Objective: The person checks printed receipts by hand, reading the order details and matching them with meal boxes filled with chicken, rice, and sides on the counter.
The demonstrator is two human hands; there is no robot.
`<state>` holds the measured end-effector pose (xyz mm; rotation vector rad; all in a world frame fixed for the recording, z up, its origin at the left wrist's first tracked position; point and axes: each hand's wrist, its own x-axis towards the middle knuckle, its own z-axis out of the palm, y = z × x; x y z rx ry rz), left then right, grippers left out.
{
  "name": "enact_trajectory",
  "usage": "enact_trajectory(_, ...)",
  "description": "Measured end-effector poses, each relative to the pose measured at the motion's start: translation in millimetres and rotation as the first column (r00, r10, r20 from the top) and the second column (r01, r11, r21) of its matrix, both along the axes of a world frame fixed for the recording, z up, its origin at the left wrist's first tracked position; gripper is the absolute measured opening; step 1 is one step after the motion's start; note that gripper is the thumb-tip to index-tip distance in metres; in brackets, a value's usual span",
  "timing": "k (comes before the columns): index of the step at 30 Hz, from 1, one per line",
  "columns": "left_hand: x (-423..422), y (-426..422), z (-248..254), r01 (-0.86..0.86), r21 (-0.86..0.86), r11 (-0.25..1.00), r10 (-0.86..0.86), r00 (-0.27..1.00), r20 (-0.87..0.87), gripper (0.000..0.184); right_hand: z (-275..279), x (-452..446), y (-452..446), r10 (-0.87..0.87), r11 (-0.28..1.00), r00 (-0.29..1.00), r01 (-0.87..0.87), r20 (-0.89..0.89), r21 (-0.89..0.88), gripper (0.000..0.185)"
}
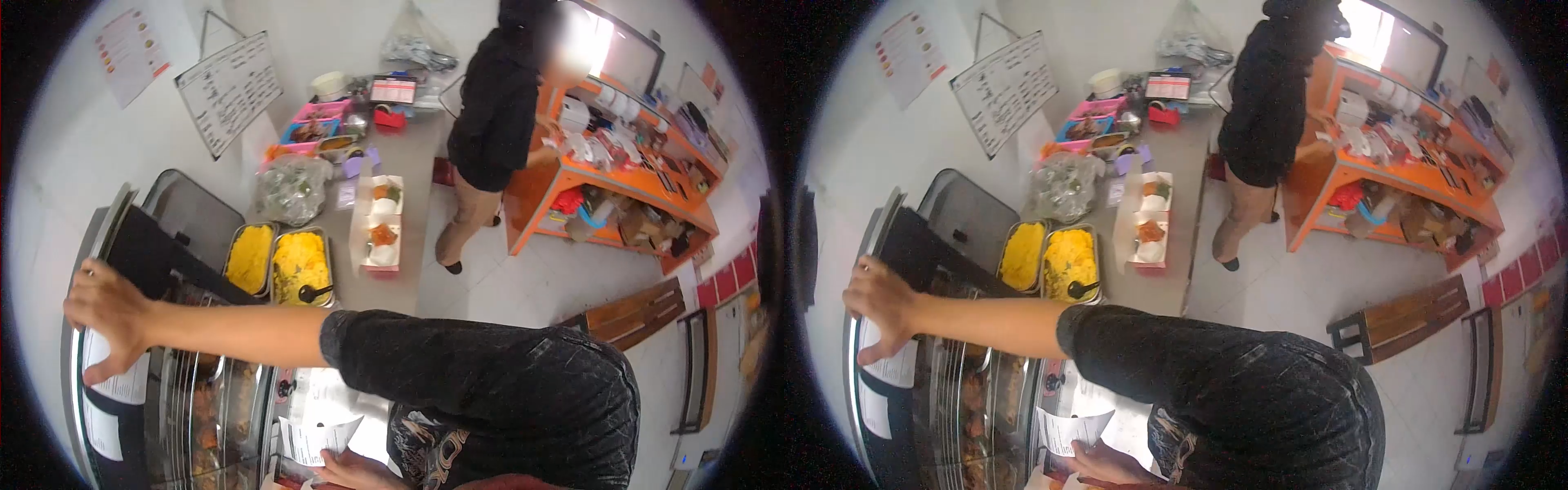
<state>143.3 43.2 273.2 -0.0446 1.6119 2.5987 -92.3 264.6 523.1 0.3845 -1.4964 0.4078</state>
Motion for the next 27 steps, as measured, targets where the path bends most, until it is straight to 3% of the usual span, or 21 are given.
enact_trajectory(4, 6, 13, 6, 0.028, -0.018, 0.999, -0.027, 0.998, 0.063, 0.039, -4, -26, 2, 0.035, 0.999, 0.999, -0.035, -0.034, -0.012, 0.057)
enact_trajectory(8, 14, 17, 22, 0.192, -0.256, 0.947, -0.123, 0.957, 0.261, 0.061, -4, -65, 5, -0.074, 0.997, 0.994, 0.074, -0.076, 0.004, 0.055)
enact_trajectory(9, 18, 14, 24, 0.22, -0.411, 0.885, -0.165, 0.972, 0.164, 0.056, -3, -61, 13, -0.097, 0.995, 0.993, 0.098, -0.069, 0.008, 0.053)
enact_trajectory(11, 18, 12, 21, 0.258, -0.485, 0.836, -0.234, 0.966, 0.11, 0.05, -1, -54, 35, -0.142, 0.989, 0.988, 0.144, -0.055, 0.024, 0.049)
enact_trajectory(15, 8, 12, 6, 0.34, -0.379, 0.861, -0.317, 0.94, 0.125, 0.038, -7, -45, 52, -0.156, 0.988, 0.988, 0.157, -0.01, 0.007, 0.041)
enact_trajectory(23, -12, -8, -31, 0.26, -0.124, 0.957, -0.253, 0.965, 0.069, 0.015, 6, 24, -10, 0.004, 0.995, 0.999, 0.001, 0.052, -0.097, 0.026)
enact_trajectory(24, -8, -2, 6, 0.207, -0.121, 0.971, -0.195, 0.975, 0.107, 0.013, 11, 32, -10, 0.024, 0.996, 0.997, -0.018, 0.075, -0.083, 0.025)
enact_trajectory(25, -6, 6, 24, 0.106, -0.133, 0.985, -0.1, 0.994, 0.053, 0.016, 14, 36, -10, 0.047, 0.996, 0.994, -0.04, 0.102, -0.074, 0.023)
enact_trajectory(26, -7, 2, 26, 0.138, 0.02, 0.99, -0.138, 0.99, -0.016, 0.024, 14, 41, -5, 0.057, 0.997, 0.987, -0.048, 0.152, -0.062, 0.022)
enact_trajectory(27, -5, -10, 22, 0.128, -0.04, 0.991, -0.129, 0.991, -0.024, 0.031, 13, 41, -5, 0.092, 0.995, 0.975, -0.082, 0.203, -0.06, 0.021)
